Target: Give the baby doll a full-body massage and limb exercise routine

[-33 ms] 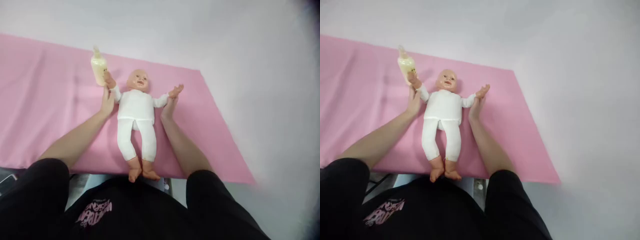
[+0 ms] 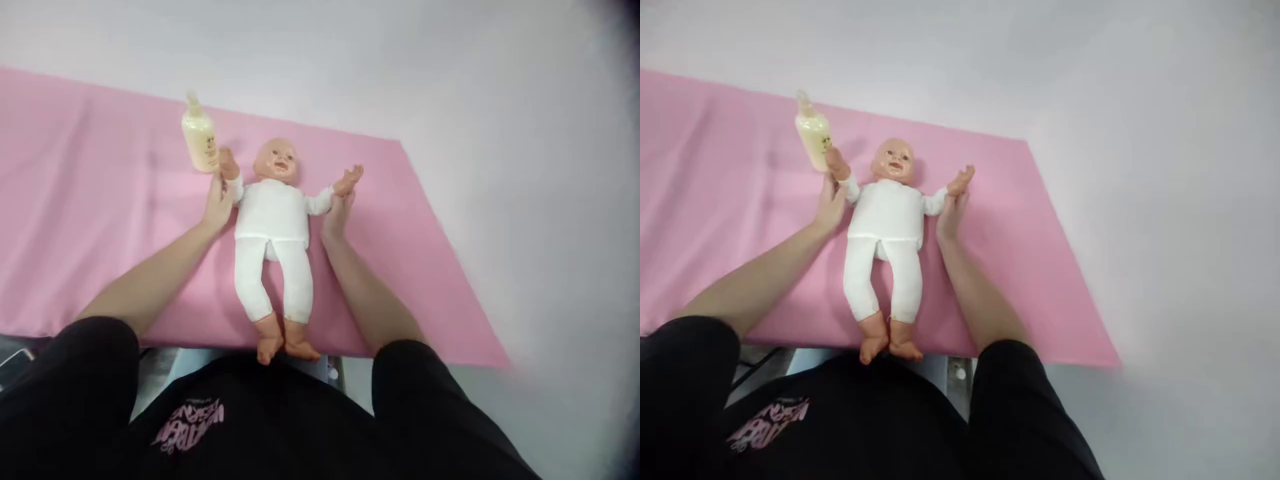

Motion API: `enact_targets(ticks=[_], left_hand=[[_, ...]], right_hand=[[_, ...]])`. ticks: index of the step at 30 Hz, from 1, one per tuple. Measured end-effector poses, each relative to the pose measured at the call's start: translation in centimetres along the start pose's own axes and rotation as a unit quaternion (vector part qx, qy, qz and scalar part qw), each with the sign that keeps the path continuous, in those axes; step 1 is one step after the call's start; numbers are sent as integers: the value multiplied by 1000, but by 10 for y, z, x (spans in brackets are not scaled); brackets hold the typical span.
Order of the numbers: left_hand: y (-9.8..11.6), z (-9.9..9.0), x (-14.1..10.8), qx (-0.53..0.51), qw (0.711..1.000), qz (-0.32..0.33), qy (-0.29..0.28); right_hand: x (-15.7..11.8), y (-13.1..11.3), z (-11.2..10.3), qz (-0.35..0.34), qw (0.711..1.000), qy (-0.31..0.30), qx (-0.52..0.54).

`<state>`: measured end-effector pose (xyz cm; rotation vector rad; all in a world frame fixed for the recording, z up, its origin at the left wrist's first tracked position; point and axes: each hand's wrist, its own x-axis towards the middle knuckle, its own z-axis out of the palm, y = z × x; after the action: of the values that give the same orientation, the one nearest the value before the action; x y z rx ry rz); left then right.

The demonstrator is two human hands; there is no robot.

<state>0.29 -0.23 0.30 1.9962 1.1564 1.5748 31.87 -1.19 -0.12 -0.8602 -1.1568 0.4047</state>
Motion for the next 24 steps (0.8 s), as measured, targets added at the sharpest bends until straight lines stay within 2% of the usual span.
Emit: enact_targets(ticks=[5,9,16,24], left_hand=[[18,1,0,80,986,84,-118],[23,-3,-1,100,981,94,-139],[22,-5,-1,92,983,84,-134],[22,-5,-2,83,987,74,-117]], right_hand=[[-15,-13,5,8,990,-129,-60],[-21,-18,7,-41,962,-229,-145],[-18,-20,5,-71,948,-251,-185],[-20,-18,6,-66,957,-234,-161]])
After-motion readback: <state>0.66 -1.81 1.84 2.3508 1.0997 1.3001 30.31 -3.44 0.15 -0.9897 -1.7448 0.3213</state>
